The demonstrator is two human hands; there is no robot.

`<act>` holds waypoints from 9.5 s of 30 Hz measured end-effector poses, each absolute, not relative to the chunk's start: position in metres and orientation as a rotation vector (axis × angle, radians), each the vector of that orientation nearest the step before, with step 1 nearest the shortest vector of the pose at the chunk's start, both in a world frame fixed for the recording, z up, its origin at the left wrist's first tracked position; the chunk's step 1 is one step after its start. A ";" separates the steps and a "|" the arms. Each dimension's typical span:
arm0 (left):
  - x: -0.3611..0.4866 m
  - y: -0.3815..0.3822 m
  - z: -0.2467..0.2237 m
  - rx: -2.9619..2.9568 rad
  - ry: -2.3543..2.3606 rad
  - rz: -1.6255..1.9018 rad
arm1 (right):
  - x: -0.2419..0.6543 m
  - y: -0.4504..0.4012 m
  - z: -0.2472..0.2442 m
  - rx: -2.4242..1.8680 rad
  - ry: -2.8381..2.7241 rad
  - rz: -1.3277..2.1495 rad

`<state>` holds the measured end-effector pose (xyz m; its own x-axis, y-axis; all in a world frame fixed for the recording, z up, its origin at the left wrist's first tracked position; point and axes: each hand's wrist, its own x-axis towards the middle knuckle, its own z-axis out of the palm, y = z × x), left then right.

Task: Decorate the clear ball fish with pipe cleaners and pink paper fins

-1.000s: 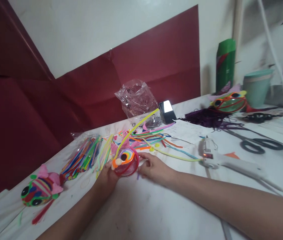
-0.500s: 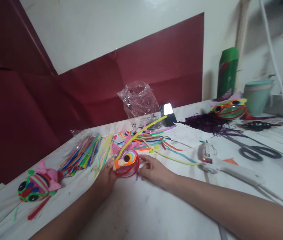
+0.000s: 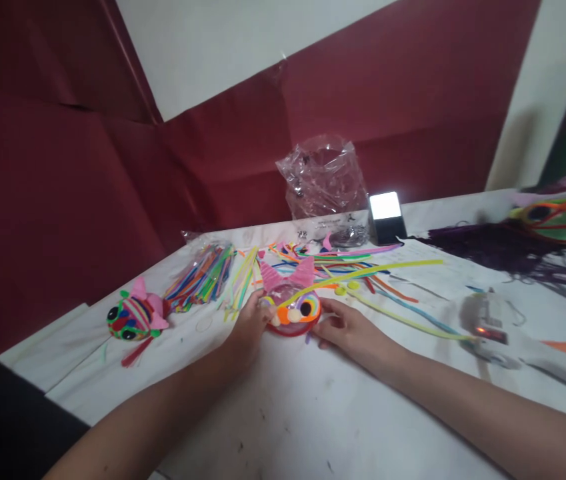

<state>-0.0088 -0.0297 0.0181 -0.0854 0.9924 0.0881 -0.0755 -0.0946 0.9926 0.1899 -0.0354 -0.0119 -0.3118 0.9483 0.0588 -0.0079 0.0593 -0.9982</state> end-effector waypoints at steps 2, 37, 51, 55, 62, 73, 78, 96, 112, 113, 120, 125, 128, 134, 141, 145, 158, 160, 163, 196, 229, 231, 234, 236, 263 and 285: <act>-0.009 -0.031 0.018 1.213 1.140 1.355 | 0.191 -0.034 -0.015 -0.989 -1.487 1.403; -0.009 -0.035 0.009 1.479 1.005 1.245 | 0.185 -0.036 -0.011 -1.036 -1.646 1.200; -0.003 -0.047 0.026 1.054 0.910 1.141 | 0.184 -0.040 -0.001 -1.104 -1.670 1.076; -0.001 -0.048 0.022 1.085 0.801 1.209 | 0.183 -0.042 0.004 -1.047 -1.717 1.060; -0.001 -0.046 0.016 1.126 0.854 1.308 | 0.177 -0.047 0.002 -1.157 -1.727 0.948; 0.001 -0.047 0.022 0.901 0.907 1.317 | 0.190 -0.061 0.024 -1.455 -2.069 0.064; -0.001 -0.048 0.027 0.929 0.801 1.258 | 0.193 -0.057 0.025 -1.423 -2.091 -0.009; 0.004 -0.049 0.017 1.044 0.910 1.331 | 0.200 -0.054 0.033 -0.739 -2.122 -0.597; 0.007 -0.054 0.024 1.099 1.013 1.267 | 0.205 -0.054 0.040 -0.534 -2.381 -0.216; 0.007 -0.054 0.025 1.102 1.019 1.261 | 0.205 -0.054 0.040 -0.559 -2.380 -0.176; 0.004 -0.053 0.025 1.159 1.018 1.219 | 0.203 -0.058 0.046 -0.720 -2.418 -0.027; 0.006 -0.055 0.026 1.216 1.031 1.196 | 0.207 -0.054 0.048 -0.561 -2.424 -0.106; 0.006 -0.056 0.026 1.208 0.996 1.192 | 0.208 -0.051 0.048 -0.489 -2.430 -0.067; 0.000 -0.048 0.019 1.163 0.995 1.206 | 0.214 -0.047 0.051 -0.496 -2.437 -0.076; 0.001 -0.048 0.015 1.140 0.935 1.227 | 0.215 -0.053 0.058 -0.510 -2.469 -0.248; 0.002 -0.049 0.015 1.164 0.918 1.244 | 0.212 -0.048 0.050 -0.535 -2.421 -0.188; 0.002 -0.049 0.017 1.219 0.909 1.213 | 0.207 -0.045 0.042 -0.594 -2.343 -0.090; 0.001 -0.049 0.016 1.221 0.904 1.215 | 0.207 -0.046 0.045 -0.600 -2.329 -0.130; 0.001 -0.049 0.016 1.211 0.889 1.218 | 0.208 -0.047 0.049 -0.608 -2.337 -0.207; 0.002 -0.053 0.023 1.162 0.796 1.302 | 0.218 -0.038 0.050 -0.748 -2.138 -0.049; -0.004 -0.045 0.016 1.148 0.827 1.233 | 0.211 -0.032 0.041 -1.182 -2.012 0.676; -0.006 -0.041 0.013 1.164 0.814 1.210 | 0.209 -0.034 0.042 -1.175 -2.014 0.674; -0.009 -0.038 0.010 1.209 0.833 1.179 | 0.207 -0.036 0.043 -1.163 -2.006 0.661; -0.009 -0.039 0.011 1.224 0.839 1.157 | 0.205 -0.037 0.042 -1.165 -2.004 0.653; -0.002 -0.050 0.030 1.140 0.918 1.240 | 0.199 -0.028 0.030 -1.083 -1.625 1.037; -0.004 -0.048 0.014 1.291 0.886 1.270 | 0.187 -0.041 0.026 -1.240 -1.561 0.964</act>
